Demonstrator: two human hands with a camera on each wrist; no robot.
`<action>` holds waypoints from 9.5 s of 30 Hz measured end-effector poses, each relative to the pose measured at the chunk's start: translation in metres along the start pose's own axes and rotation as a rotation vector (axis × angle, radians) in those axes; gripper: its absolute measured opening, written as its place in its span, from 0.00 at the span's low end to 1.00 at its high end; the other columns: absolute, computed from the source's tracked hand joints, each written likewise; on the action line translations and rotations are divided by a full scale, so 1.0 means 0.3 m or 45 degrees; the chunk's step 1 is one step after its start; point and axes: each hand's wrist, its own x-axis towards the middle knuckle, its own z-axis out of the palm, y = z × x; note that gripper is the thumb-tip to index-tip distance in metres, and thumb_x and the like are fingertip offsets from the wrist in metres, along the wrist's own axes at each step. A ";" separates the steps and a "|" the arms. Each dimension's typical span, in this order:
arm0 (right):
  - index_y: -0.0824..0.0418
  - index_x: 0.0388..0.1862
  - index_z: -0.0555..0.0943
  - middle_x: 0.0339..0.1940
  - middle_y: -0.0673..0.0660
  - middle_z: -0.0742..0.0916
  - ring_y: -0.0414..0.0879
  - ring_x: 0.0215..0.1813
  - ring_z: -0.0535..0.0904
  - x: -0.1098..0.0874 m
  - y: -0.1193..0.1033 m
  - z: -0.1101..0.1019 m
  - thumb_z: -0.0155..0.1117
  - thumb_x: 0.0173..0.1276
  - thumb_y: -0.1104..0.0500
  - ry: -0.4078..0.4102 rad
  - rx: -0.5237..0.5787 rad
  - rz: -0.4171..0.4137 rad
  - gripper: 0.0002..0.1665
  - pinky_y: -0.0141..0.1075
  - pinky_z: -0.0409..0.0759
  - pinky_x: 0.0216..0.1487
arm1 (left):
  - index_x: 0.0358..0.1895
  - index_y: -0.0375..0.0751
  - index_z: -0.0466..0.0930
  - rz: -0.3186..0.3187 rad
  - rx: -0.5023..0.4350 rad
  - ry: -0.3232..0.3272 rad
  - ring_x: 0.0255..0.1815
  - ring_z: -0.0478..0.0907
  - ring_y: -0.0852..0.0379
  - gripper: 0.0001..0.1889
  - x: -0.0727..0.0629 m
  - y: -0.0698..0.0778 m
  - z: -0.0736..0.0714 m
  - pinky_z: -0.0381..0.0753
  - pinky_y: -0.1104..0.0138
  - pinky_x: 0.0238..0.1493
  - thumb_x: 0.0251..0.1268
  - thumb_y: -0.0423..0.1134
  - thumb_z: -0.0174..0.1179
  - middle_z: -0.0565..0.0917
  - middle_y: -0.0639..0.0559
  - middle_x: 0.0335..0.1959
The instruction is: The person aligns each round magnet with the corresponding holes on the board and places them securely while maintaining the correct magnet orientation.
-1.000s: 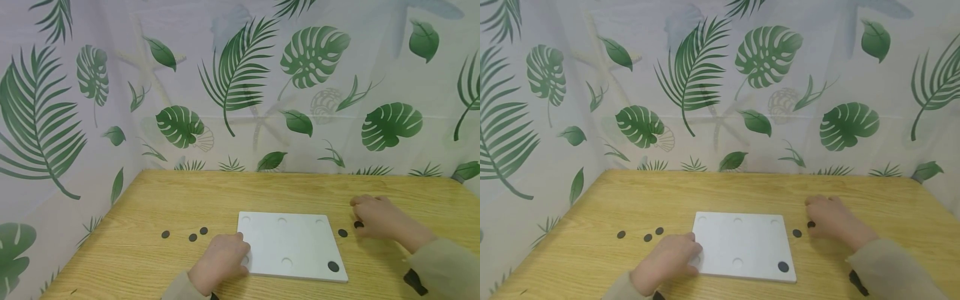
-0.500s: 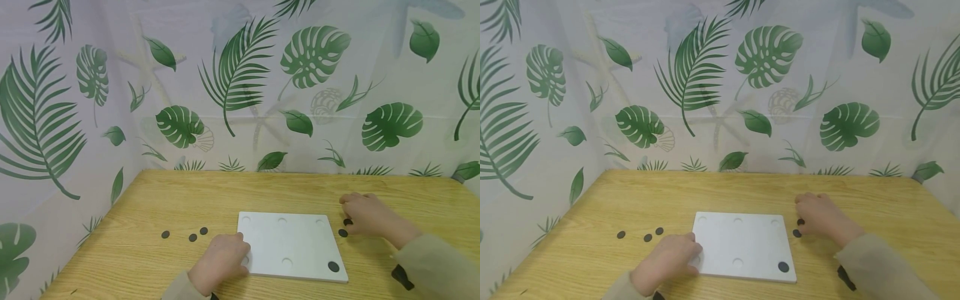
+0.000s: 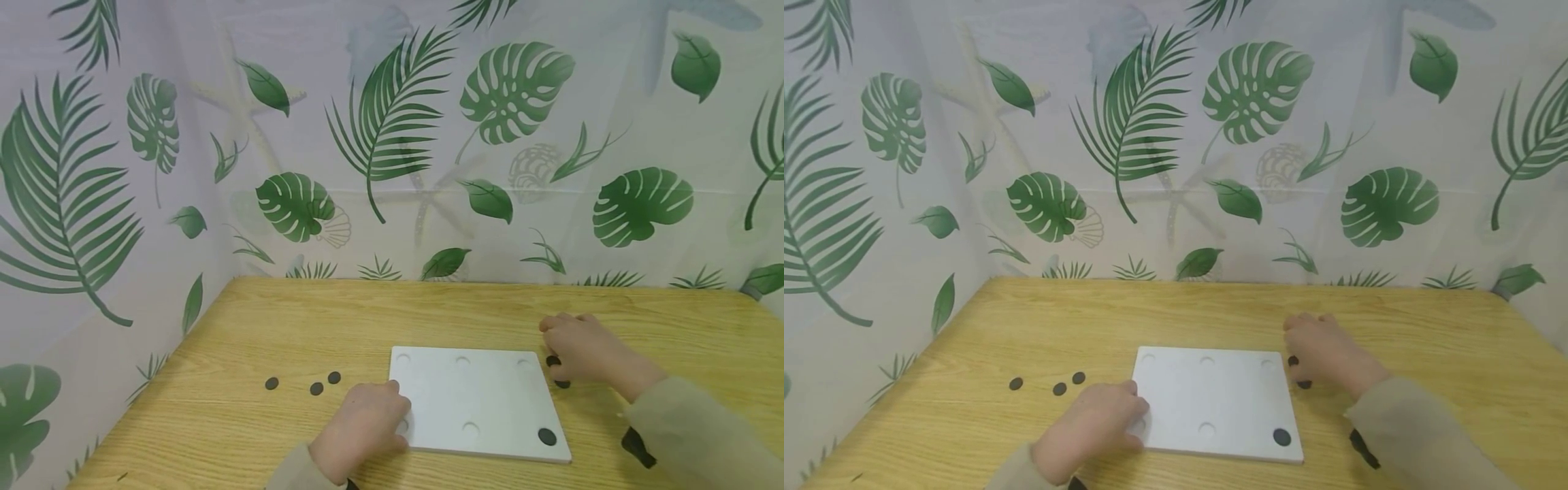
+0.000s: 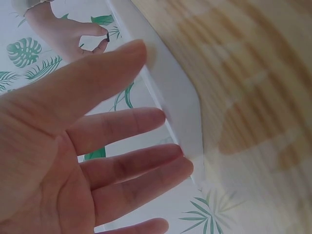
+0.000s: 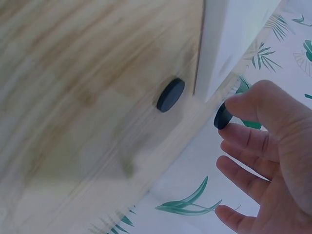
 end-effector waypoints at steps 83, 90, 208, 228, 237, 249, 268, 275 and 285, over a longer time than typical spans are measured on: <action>0.54 0.14 0.70 0.35 0.55 0.78 0.53 0.37 0.73 0.062 -0.063 0.035 0.68 0.44 0.61 -0.098 0.017 -0.012 0.14 0.57 0.68 0.37 | 0.28 0.49 0.80 -0.024 0.027 -0.047 0.19 0.63 0.63 0.17 0.003 -0.005 -0.003 0.65 0.70 0.19 0.38 0.56 0.66 0.70 0.57 0.22; 0.53 0.13 0.70 0.35 0.55 0.78 0.53 0.38 0.73 0.038 -0.046 0.041 0.66 0.45 0.62 -0.070 0.022 -0.015 0.13 0.58 0.68 0.36 | 0.28 0.49 0.79 -0.024 0.014 -0.039 0.19 0.63 0.63 0.17 0.001 -0.005 -0.005 0.65 0.70 0.20 0.38 0.56 0.67 0.70 0.57 0.22; 0.54 0.10 0.73 0.50 0.58 0.77 0.55 0.54 0.68 0.033 -0.238 -0.046 0.68 0.42 0.57 -0.202 0.021 -0.151 0.13 0.57 0.60 0.52 | 0.27 0.48 0.79 -0.010 -0.030 -0.037 0.19 0.62 0.63 0.16 0.001 -0.010 0.002 0.64 0.70 0.21 0.39 0.55 0.67 0.68 0.58 0.21; 0.54 0.13 0.73 0.47 0.53 0.78 0.49 0.50 0.70 0.048 -0.376 -0.049 0.69 0.40 0.57 -0.087 0.021 -0.385 0.11 0.54 0.64 0.49 | 0.27 0.48 0.80 -0.014 -0.058 -0.030 0.18 0.62 0.63 0.15 0.003 -0.010 0.005 0.63 0.71 0.20 0.39 0.53 0.68 0.68 0.57 0.20; 0.57 0.20 0.77 0.45 0.52 0.78 0.48 0.48 0.71 0.059 -0.401 -0.038 0.68 0.39 0.54 -0.050 -0.042 -0.418 0.11 0.52 0.66 0.48 | 0.27 0.48 0.79 -0.019 -0.047 -0.004 0.18 0.62 0.62 0.14 0.001 -0.013 0.007 0.63 0.70 0.20 0.39 0.52 0.67 0.67 0.58 0.20; 0.58 0.26 0.80 0.46 0.51 0.78 0.47 0.49 0.70 0.060 -0.412 -0.035 0.70 0.39 0.53 -0.105 -0.038 -0.384 0.15 0.52 0.65 0.50 | 0.27 0.48 0.80 -0.001 -0.016 0.002 0.18 0.62 0.63 0.15 -0.002 -0.011 0.001 0.63 0.71 0.20 0.39 0.54 0.67 0.67 0.58 0.20; 0.55 0.20 0.78 0.45 0.50 0.78 0.46 0.46 0.71 0.060 -0.414 -0.010 0.69 0.39 0.53 -0.111 -0.031 -0.419 0.11 0.52 0.66 0.47 | 0.28 0.48 0.81 0.000 -0.034 -0.018 0.18 0.62 0.63 0.16 0.001 -0.011 0.001 0.63 0.71 0.20 0.38 0.54 0.67 0.68 0.58 0.20; 0.56 0.22 0.79 0.46 0.50 0.78 0.46 0.47 0.71 0.062 -0.416 -0.011 0.69 0.40 0.53 -0.147 0.002 -0.392 0.11 0.52 0.65 0.49 | 0.29 0.48 0.81 0.000 -0.041 -0.021 0.18 0.62 0.63 0.16 0.002 -0.012 0.003 0.64 0.71 0.20 0.39 0.54 0.67 0.68 0.57 0.20; 0.54 0.18 0.78 0.46 0.51 0.78 0.46 0.47 0.71 0.062 -0.421 -0.023 0.69 0.41 0.54 -0.209 0.056 -0.355 0.09 0.53 0.65 0.50 | 0.29 0.48 0.81 -0.002 -0.042 -0.020 0.18 0.63 0.63 0.16 0.003 -0.013 0.004 0.64 0.71 0.21 0.39 0.54 0.67 0.69 0.57 0.21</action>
